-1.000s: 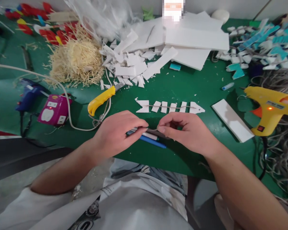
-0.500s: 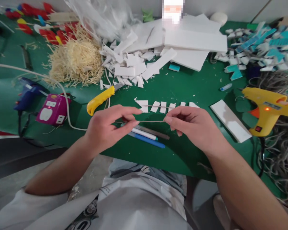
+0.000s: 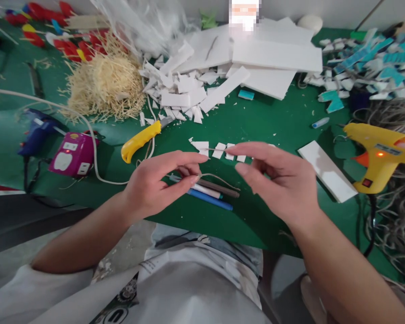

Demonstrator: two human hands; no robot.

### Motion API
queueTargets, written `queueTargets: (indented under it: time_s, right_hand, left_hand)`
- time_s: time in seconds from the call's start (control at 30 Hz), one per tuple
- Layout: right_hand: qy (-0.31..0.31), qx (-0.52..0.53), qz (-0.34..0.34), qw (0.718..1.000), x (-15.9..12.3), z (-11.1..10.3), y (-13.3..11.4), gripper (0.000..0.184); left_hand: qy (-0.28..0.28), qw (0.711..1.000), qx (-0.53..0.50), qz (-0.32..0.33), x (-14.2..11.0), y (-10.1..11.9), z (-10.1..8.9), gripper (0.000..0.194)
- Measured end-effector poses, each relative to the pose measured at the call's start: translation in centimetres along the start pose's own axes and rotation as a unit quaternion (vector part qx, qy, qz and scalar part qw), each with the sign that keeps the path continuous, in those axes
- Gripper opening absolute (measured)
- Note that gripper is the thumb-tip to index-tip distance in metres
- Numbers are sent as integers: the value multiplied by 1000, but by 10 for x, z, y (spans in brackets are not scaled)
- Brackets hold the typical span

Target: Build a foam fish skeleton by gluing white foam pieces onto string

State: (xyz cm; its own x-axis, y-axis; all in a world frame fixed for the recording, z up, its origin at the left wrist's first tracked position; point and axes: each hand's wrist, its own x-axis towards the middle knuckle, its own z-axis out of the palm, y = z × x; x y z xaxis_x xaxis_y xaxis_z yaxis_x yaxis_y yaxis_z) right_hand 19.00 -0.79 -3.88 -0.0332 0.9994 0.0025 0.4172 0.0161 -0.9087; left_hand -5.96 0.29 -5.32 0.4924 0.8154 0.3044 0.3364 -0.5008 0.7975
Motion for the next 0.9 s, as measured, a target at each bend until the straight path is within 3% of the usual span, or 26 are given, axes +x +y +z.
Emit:
queueTargets:
  time_s: [0.1,0.2,0.33,0.47,0.57,0.7,0.77,0.9]
  right_hand:
    - [-132,19,38,990,1,9,0,41]
    - [-196,36,81,977,3,19,2,39]
    - [-199,40,85,976,5,21,3,32]
    - [-156,25,56,986,6,17,1,25]
    - [-155,8,56,986,6,17,1,24]
    - [-174,-8,76,982,5,18,4,27]
    - [-174,-16,83,981,5,18,5,26]
    - [-165,-29,82,982,6,18,7,27]
  left_hand:
    - [-8,1000,-3,0,0,1,2,31]
    - [-5,1000,7,8,-1,0,5,33]
    - [-12,1000,25,-8,-2,-2,4,34]
    - [-21,991,126,-35,-2,-6,-16,24]
    - [67,949,301,-73,-3,-17,-40,22]
    - [76,889,424,-153,-8,-45,-67,29]
    - [51,886,433,-158,-11,-60,-72,24]
    - [72,897,413,-138,-14,-71,-71,22]
